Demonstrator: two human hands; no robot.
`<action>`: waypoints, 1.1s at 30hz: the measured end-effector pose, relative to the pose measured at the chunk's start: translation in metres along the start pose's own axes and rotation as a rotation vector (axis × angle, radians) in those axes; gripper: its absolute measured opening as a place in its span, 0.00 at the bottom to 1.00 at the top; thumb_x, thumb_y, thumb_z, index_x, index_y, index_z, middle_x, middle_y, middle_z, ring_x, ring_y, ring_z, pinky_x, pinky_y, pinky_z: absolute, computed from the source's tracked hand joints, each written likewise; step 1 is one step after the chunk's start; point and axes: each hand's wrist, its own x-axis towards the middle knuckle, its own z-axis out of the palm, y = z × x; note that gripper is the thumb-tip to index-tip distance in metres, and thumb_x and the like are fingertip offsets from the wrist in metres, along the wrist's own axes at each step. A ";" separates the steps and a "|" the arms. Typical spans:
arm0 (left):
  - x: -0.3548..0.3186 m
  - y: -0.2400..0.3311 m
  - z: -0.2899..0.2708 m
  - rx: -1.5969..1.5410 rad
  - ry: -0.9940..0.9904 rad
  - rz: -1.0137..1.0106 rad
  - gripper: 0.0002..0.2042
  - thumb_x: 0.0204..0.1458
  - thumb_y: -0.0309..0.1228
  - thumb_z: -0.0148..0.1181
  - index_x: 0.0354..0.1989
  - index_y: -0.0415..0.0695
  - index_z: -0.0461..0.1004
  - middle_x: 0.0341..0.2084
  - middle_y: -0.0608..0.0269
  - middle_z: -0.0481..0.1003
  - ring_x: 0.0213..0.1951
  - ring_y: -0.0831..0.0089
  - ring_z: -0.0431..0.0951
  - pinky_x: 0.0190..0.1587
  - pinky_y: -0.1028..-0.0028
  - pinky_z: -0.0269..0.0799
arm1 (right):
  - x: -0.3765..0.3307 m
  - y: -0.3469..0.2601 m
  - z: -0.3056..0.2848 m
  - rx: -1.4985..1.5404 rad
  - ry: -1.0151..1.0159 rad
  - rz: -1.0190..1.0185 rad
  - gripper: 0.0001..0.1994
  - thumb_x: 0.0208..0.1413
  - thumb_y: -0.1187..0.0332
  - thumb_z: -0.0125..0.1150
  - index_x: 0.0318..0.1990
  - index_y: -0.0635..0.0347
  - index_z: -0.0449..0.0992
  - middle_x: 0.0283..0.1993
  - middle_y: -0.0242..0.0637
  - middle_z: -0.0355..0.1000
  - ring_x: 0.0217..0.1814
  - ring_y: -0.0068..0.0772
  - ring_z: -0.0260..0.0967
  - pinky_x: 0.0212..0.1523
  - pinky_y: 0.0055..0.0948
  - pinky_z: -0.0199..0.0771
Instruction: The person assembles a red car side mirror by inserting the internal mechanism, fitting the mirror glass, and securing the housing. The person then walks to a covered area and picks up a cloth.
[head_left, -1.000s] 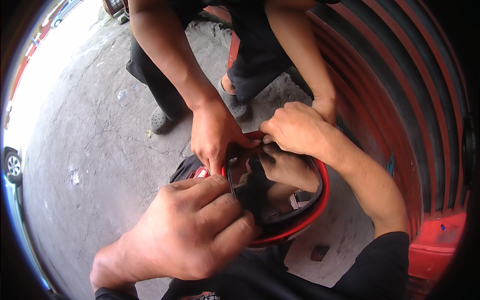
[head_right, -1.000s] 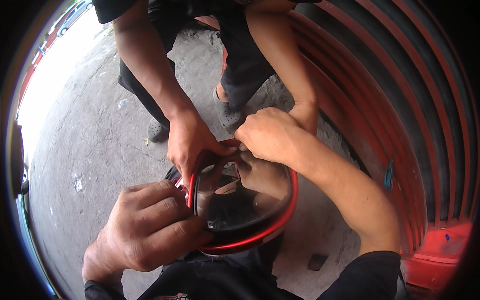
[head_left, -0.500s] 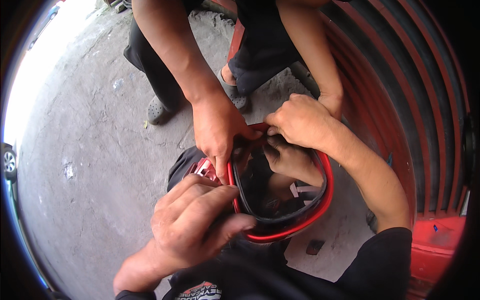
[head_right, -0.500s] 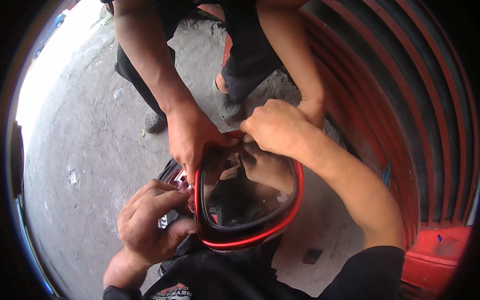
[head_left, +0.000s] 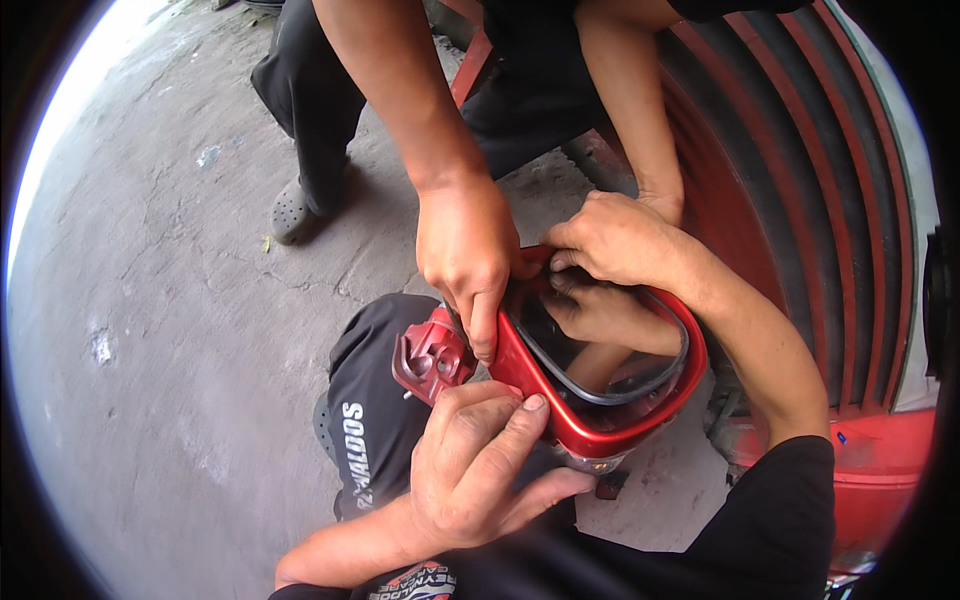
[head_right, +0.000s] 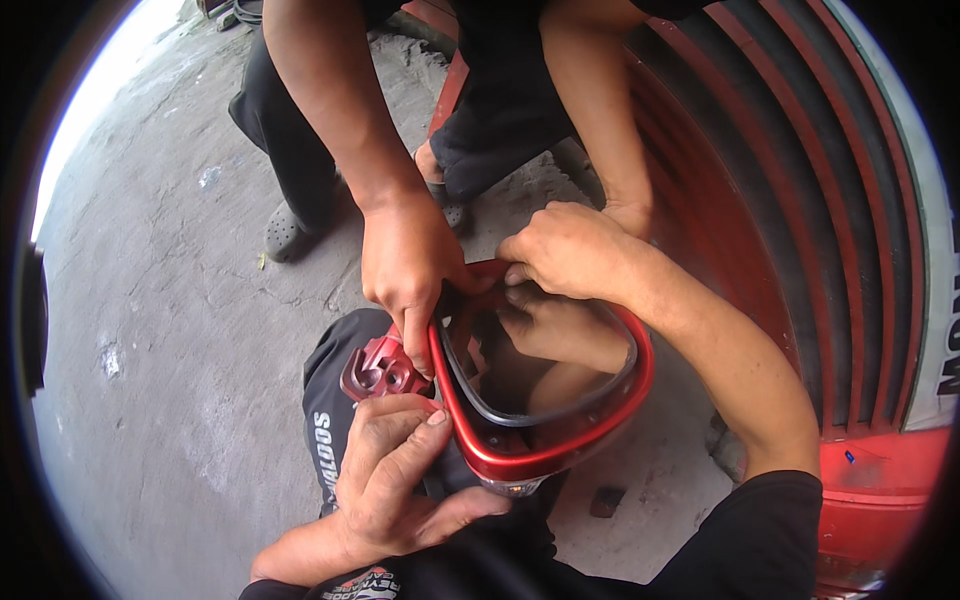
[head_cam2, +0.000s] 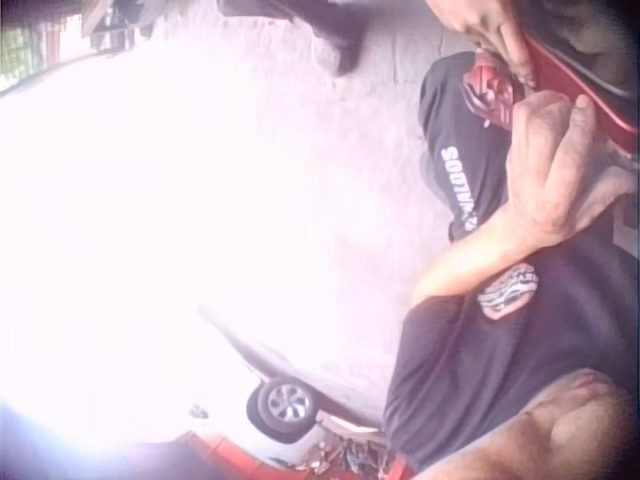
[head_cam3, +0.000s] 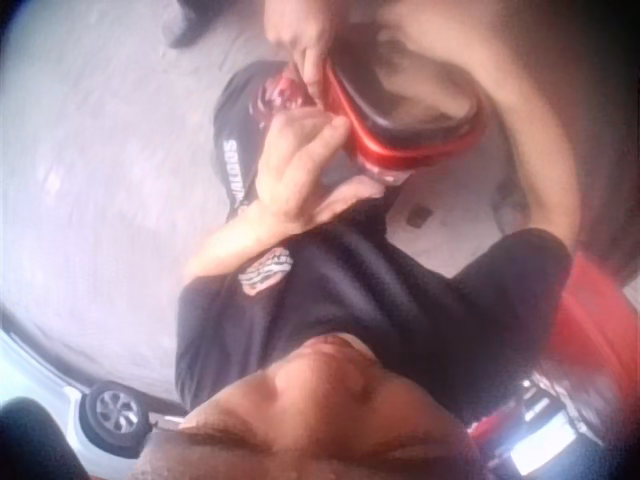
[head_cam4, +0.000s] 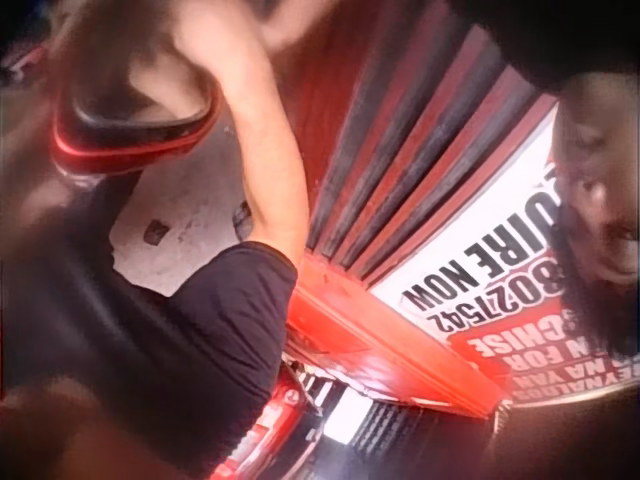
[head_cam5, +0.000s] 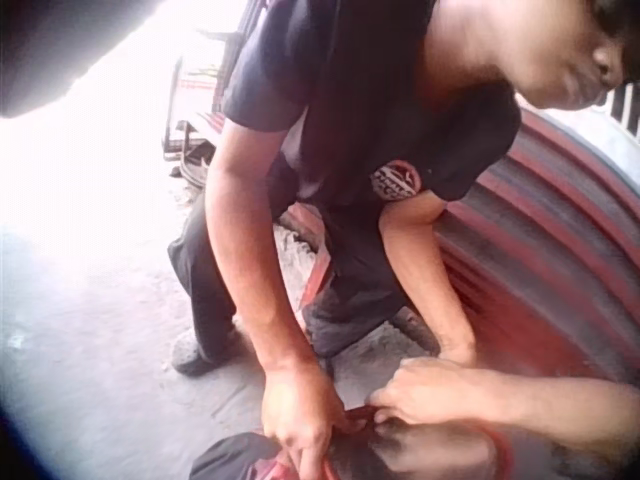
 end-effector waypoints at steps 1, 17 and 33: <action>0.000 0.000 0.000 -0.012 0.011 -0.001 0.42 0.39 0.45 0.84 0.59 0.31 0.73 0.39 0.50 0.77 0.39 0.53 0.80 0.41 0.62 0.78 | 0.000 0.000 -0.002 0.009 -0.024 0.006 0.10 0.61 0.59 0.65 0.34 0.56 0.83 0.27 0.48 0.79 0.35 0.56 0.81 0.39 0.51 0.79; 0.019 0.009 -0.016 -0.021 -0.023 -0.022 0.40 0.48 0.37 0.80 0.65 0.27 0.68 0.39 0.46 0.79 0.42 0.50 0.80 0.46 0.60 0.76 | 0.005 -0.004 -0.021 0.132 -0.221 0.057 0.11 0.63 0.60 0.63 0.36 0.57 0.83 0.30 0.51 0.80 0.37 0.58 0.80 0.41 0.53 0.78; 0.016 0.000 0.003 0.070 0.054 0.110 0.42 0.42 0.32 0.84 0.65 0.28 0.69 0.36 0.51 0.78 0.36 0.54 0.80 0.37 0.63 0.76 | 0.006 -0.003 -0.013 0.158 -0.154 0.071 0.08 0.59 0.63 0.67 0.36 0.58 0.84 0.29 0.52 0.79 0.37 0.59 0.80 0.40 0.52 0.79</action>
